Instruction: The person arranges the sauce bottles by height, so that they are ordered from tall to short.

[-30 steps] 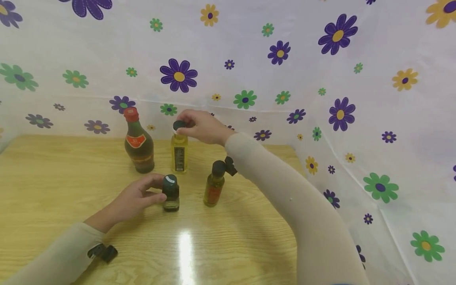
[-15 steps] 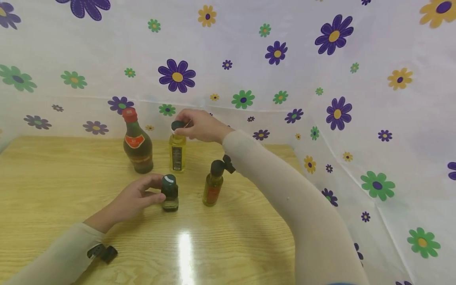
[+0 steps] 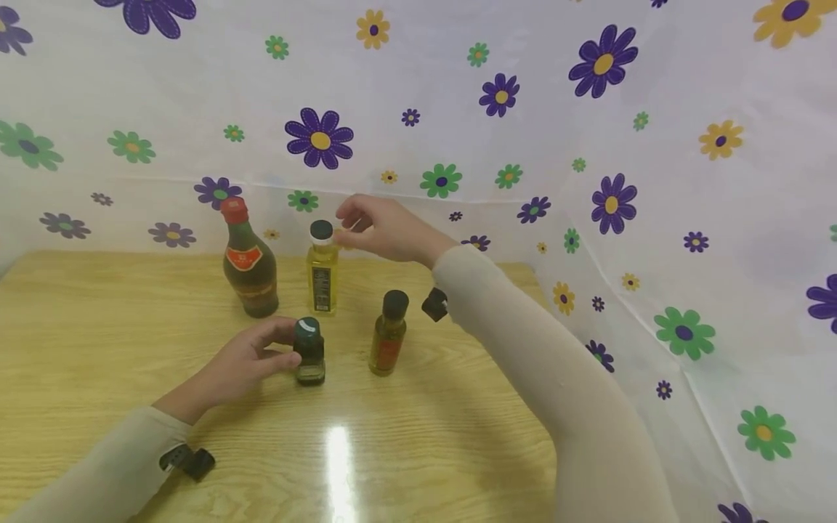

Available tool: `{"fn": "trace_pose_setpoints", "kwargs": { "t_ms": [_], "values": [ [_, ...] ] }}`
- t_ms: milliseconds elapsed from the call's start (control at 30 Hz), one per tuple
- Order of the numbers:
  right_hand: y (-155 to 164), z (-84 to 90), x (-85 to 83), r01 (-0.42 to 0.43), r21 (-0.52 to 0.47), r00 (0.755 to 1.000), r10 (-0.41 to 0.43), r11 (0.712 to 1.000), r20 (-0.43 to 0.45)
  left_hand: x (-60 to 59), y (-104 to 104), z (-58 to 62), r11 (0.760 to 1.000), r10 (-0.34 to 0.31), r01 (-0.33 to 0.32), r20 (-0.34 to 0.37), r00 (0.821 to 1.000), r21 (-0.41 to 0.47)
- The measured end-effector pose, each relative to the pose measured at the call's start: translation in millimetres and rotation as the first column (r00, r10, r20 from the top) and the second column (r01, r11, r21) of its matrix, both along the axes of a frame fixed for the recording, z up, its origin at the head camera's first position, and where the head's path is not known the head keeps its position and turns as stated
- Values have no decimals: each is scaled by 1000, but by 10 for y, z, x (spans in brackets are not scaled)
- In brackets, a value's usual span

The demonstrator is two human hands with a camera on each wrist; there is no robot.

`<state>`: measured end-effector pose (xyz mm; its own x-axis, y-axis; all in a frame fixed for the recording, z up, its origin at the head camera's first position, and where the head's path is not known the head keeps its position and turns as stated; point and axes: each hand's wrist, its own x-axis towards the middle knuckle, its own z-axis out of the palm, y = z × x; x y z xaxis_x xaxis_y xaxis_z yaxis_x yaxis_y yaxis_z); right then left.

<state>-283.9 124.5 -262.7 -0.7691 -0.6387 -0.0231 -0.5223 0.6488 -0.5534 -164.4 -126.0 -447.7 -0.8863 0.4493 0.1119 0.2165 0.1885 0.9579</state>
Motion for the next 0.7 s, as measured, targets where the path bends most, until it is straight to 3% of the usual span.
{"fn": "trace_pose_setpoints", "kwargs": {
  "t_ms": [167,367,533,700],
  "values": [
    [220,-54,150,-17,-67,1000,18,998,21,-4,9,-17,1000,10,-10,-3,1000,3],
    [592,-272,363,-11,-194,994,33,981,106,-16,10,-50,1000,1,-1,-15,1000,11],
    [887,-502,517,36,-327,984,23,944,175,-16,9,-37,1000,-3,3,-5,1000,15],
    [1030,-801,630,23,-416,972,76,909,220,9,24,8,1000,0,0,7,1000,20]
  ]
}}
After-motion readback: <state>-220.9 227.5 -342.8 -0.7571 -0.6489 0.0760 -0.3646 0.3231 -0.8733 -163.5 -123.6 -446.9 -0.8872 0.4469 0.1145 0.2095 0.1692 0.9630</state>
